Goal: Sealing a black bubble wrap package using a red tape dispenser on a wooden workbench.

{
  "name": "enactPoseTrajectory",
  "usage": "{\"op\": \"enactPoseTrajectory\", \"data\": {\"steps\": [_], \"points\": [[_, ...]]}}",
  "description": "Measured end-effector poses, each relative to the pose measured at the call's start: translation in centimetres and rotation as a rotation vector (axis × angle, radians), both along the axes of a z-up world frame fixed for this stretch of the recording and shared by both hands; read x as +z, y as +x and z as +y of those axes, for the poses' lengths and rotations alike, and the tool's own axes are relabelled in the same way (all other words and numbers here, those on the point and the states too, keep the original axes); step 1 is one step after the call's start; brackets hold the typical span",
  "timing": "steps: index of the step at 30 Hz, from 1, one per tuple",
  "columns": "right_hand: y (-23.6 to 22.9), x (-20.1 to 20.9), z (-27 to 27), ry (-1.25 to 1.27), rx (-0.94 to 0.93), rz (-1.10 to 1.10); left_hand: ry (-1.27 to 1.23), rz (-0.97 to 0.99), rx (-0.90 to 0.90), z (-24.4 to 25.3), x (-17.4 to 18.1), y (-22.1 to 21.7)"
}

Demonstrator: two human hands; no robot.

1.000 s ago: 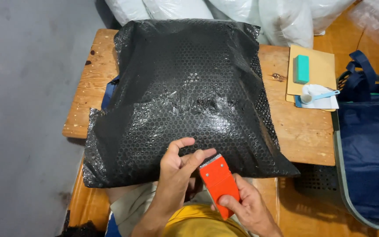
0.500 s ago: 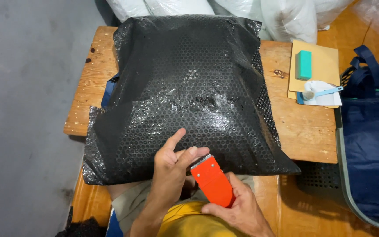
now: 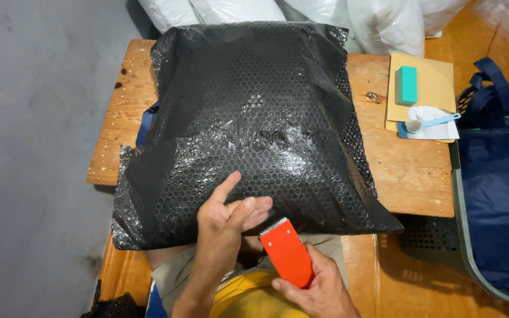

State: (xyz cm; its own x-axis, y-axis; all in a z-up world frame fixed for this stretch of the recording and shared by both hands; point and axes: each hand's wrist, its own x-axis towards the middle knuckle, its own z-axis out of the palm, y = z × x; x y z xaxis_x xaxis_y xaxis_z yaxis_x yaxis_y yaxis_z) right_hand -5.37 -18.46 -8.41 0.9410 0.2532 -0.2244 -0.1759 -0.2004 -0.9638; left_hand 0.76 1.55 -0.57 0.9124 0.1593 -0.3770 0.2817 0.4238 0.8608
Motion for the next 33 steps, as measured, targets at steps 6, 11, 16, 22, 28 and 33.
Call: {"op": "enactPoseTrajectory", "data": {"steps": [6,11,16,22,28,33], "points": [[0.6,1.3,0.5,-0.256,0.000,0.088,0.087,-0.059,-0.056,-0.1,0.6,0.2],[1.2,2.5,1.1,-0.356,-0.031,0.155,0.220,-0.058,-0.112,-0.3,1.4,-0.3],[1.7,4.1,1.7,-0.516,-0.022,0.230,0.544,-0.490,-0.123,-0.4,-1.9,-0.9],[1.6,2.6,1.2,-0.577,-0.080,0.122,0.849,-0.819,-0.077,-2.4,-1.9,-1.8],[1.2,-0.6,0.1,-0.372,-0.246,-0.176,1.087,-1.299,-0.118,-2.7,-2.0,-1.1],[3.4,0.9,-2.2,-0.070,-0.487,-0.207,2.611,-2.269,0.346,-16.5,-5.2,-2.0]]}}
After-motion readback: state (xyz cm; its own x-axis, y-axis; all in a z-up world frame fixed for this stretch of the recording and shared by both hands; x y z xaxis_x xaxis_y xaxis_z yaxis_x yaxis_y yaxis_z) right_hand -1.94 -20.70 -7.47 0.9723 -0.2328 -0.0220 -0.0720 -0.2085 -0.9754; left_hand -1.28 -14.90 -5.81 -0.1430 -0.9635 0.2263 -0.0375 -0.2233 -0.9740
